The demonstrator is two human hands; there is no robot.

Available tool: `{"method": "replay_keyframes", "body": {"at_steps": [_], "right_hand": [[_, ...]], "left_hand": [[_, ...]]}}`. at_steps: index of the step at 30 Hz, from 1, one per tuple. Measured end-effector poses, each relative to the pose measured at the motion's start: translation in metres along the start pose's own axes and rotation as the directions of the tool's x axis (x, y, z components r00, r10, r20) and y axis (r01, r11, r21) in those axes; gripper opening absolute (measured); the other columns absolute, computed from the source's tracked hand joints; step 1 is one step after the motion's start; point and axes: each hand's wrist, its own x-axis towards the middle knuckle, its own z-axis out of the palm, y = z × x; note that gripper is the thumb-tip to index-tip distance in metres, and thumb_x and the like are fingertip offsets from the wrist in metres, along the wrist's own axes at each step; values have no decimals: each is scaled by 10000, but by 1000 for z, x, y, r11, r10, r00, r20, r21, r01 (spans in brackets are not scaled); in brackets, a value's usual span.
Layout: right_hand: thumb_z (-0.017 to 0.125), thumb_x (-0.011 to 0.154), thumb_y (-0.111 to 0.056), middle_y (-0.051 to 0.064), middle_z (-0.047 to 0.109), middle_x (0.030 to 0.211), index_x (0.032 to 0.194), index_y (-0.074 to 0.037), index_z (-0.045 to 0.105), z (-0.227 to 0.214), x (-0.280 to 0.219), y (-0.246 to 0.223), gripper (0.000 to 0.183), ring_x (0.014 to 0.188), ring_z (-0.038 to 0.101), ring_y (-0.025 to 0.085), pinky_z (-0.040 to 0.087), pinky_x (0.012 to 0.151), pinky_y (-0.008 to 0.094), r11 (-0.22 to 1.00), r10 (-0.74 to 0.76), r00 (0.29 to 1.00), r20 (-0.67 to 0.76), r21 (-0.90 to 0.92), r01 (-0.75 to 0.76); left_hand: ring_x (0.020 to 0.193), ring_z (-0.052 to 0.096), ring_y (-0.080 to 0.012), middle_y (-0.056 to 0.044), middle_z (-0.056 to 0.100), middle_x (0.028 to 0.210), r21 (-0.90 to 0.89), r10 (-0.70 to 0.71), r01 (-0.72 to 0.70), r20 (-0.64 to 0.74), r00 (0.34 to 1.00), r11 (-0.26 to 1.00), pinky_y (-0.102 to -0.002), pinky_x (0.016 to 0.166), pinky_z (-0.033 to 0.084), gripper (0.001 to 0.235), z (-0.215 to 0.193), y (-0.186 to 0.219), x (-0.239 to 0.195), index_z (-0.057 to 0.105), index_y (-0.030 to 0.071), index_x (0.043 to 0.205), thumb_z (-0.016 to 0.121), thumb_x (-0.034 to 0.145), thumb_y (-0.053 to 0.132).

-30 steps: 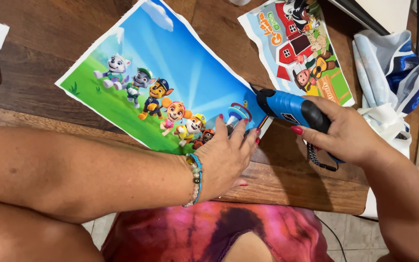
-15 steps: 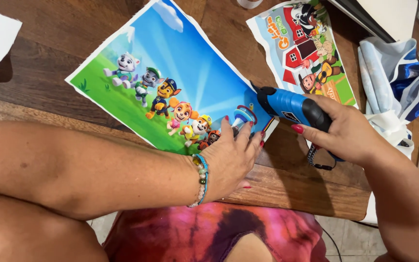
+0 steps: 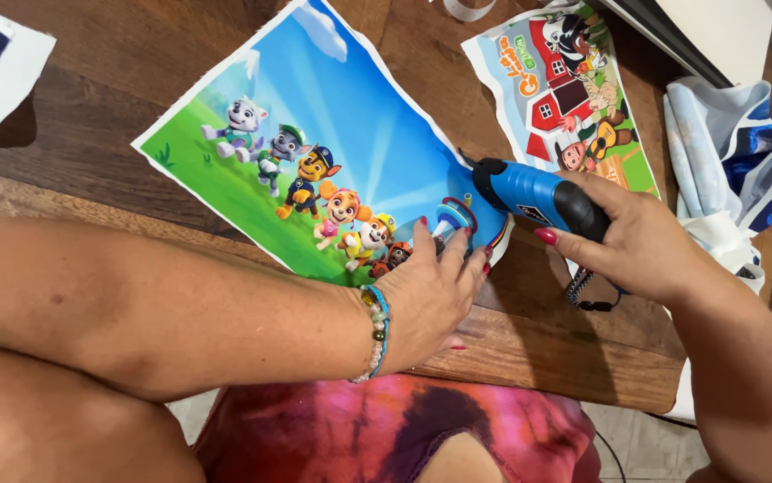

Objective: Cutting out printed designs from a fabric sheet using an electric handheld cutter

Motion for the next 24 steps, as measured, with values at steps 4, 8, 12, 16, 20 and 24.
{"method": "replay_keyframes", "body": {"at_steps": [4,8,12,16,20,24], "right_hand": [[762,801,-400,-36,716,1252,1455,-228,578,-1,-1,-3,701,1101,655,136,454,964,302,998,25,1000,3,-57,-25],[764,779,-439,-27,704,1339,1456,-228,583,-1,-3,4,731,1182,663,168,463,994,328,994,13,1000,-24,-112,-16],[760,809,-343,6,717,1299,1442,-155,593,-3,-11,10,680,1154,652,134,446,1018,292,997,-73,997,-35,2,73],[780,794,-319,-6,701,1310,1434,-148,602,2,-16,30,686,1131,619,125,429,993,279,1000,3,1000,-23,17,-3],[798,780,-329,20,710,1308,1402,-114,611,4,-19,35,685,1169,638,143,440,1031,293,996,-91,995,-31,3,92],[798,777,-331,9,710,1325,1424,-149,604,4,-18,20,699,1198,632,129,436,1026,285,997,-76,997,-27,14,77]], "left_hand": [[1431,375,-480,-133,383,1616,2,5,-5,0,1000,1000,-784,950,404,901,0,0,0,414,130,1538,378,912,776],[1443,360,-476,-129,365,1627,-3,4,-3,18,1000,1000,-798,953,392,892,-2,0,0,396,134,1548,376,916,764],[1440,364,-477,-142,356,1633,2,7,-7,20,1000,1000,-793,948,401,879,-2,1,-1,399,141,1546,376,920,757],[1428,376,-479,-147,366,1628,2,7,-7,4,1000,1000,-788,942,406,891,-2,0,-1,405,124,1541,387,916,759],[1431,373,-479,-143,363,1630,7,5,-5,15,1000,1000,-793,946,399,903,-2,1,0,404,119,1541,391,911,767],[1430,374,-478,-144,362,1630,6,0,0,9,1000,1000,-797,943,393,906,-1,1,-1,403,118,1541,396,908,766]]}}
